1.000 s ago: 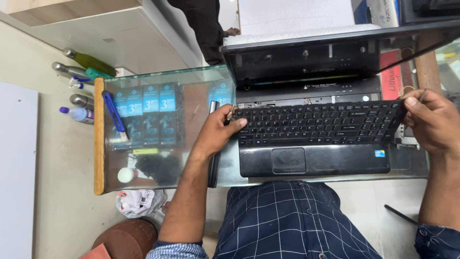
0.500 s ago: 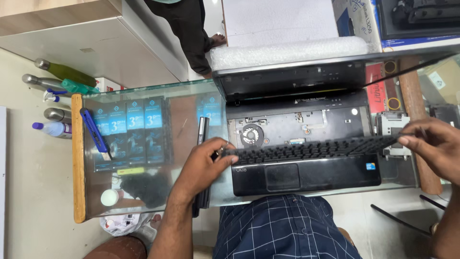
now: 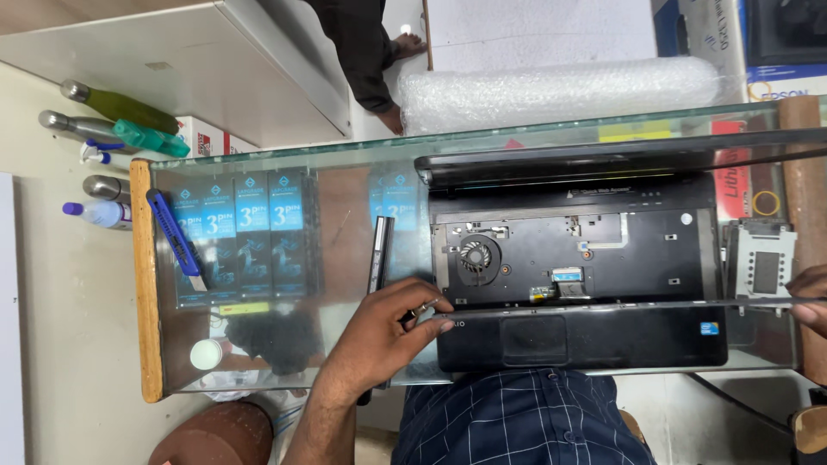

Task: The person unscrews screws on the bottom cover of a laptop using a screwdriver, opens the laptop lid, and works on the keyboard and internal components. They then remove the bottom panel and lift it off, exposing the internal fan and motherboard.

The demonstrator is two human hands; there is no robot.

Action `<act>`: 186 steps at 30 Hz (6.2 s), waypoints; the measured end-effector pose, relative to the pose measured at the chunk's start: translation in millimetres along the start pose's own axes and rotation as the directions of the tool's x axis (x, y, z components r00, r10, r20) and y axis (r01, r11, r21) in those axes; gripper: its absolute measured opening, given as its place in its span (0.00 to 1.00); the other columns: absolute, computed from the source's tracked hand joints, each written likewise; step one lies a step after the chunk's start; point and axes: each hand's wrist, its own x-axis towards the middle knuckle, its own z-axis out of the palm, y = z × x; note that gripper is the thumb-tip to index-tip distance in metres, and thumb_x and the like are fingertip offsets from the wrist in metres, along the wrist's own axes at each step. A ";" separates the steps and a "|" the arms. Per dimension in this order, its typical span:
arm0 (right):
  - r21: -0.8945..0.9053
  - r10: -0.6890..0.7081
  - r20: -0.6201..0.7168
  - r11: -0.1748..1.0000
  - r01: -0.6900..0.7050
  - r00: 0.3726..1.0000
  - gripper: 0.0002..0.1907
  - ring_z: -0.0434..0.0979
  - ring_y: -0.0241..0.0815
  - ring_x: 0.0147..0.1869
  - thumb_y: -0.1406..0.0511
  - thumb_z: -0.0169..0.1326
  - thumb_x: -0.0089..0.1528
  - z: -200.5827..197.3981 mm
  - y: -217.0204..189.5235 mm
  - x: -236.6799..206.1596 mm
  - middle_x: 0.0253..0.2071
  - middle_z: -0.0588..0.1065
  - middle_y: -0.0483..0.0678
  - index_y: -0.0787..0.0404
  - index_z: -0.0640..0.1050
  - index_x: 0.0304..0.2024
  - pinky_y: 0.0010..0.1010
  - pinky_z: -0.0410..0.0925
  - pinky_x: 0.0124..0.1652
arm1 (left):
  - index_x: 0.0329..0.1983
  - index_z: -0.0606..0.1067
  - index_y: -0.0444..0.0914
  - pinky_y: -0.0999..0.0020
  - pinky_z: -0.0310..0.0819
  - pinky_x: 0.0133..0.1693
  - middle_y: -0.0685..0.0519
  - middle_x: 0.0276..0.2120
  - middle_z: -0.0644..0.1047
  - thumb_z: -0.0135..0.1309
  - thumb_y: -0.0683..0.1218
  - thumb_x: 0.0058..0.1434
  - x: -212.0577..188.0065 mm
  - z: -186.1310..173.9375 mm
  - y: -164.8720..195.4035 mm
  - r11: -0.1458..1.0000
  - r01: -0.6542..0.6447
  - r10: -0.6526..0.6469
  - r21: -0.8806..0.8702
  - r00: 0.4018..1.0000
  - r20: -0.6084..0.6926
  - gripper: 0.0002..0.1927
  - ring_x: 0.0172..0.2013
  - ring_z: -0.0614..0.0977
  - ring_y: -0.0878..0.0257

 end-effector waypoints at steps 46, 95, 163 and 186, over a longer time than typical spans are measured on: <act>-0.857 -0.125 0.510 0.010 0.515 0.851 0.22 0.88 0.39 0.37 0.49 0.49 0.68 116.5 -309.6 -95.2 0.45 0.85 0.38 0.35 0.75 0.65 0.33 0.79 0.49 | 0.45 0.79 0.41 0.63 0.81 0.46 0.54 0.44 0.82 0.61 0.38 0.54 19.2 -24.3 -20.4 0.969 -0.233 0.222 0.084 0.968 0.120 0.15 0.45 0.85 0.56; -0.692 -0.286 0.629 0.218 0.688 0.723 0.19 0.85 0.42 0.34 0.55 0.56 0.63 150.7 -286.1 -80.9 0.47 0.82 0.42 0.45 0.80 0.56 0.34 0.79 0.41 | 0.45 0.79 0.41 0.63 0.81 0.45 0.53 0.44 0.82 0.62 0.37 0.54 12.9 -20.1 -31.1 0.944 -0.314 0.307 0.098 0.948 0.077 0.15 0.45 0.85 0.55; -0.420 -0.351 0.821 0.163 0.893 0.451 0.16 0.84 0.41 0.48 0.61 0.54 0.63 168.1 -280.7 -79.5 0.53 0.80 0.39 0.43 0.82 0.53 0.36 0.75 0.51 | 0.44 0.79 0.42 0.64 0.83 0.42 0.53 0.44 0.82 0.61 0.36 0.54 9.8 -18.5 -32.7 0.950 -0.304 0.299 0.067 0.951 0.083 0.15 0.42 0.86 0.57; -0.684 -0.374 0.642 0.113 0.720 0.669 0.19 0.84 0.50 0.44 0.55 0.58 0.60 137.1 -271.9 -89.0 0.55 0.78 0.40 0.45 0.80 0.54 0.41 0.77 0.47 | 0.42 0.79 0.41 0.62 0.81 0.43 0.55 0.43 0.81 0.60 0.35 0.53 5.6 -16.5 -27.2 0.920 -0.367 0.352 0.138 0.928 0.127 0.14 0.44 0.85 0.57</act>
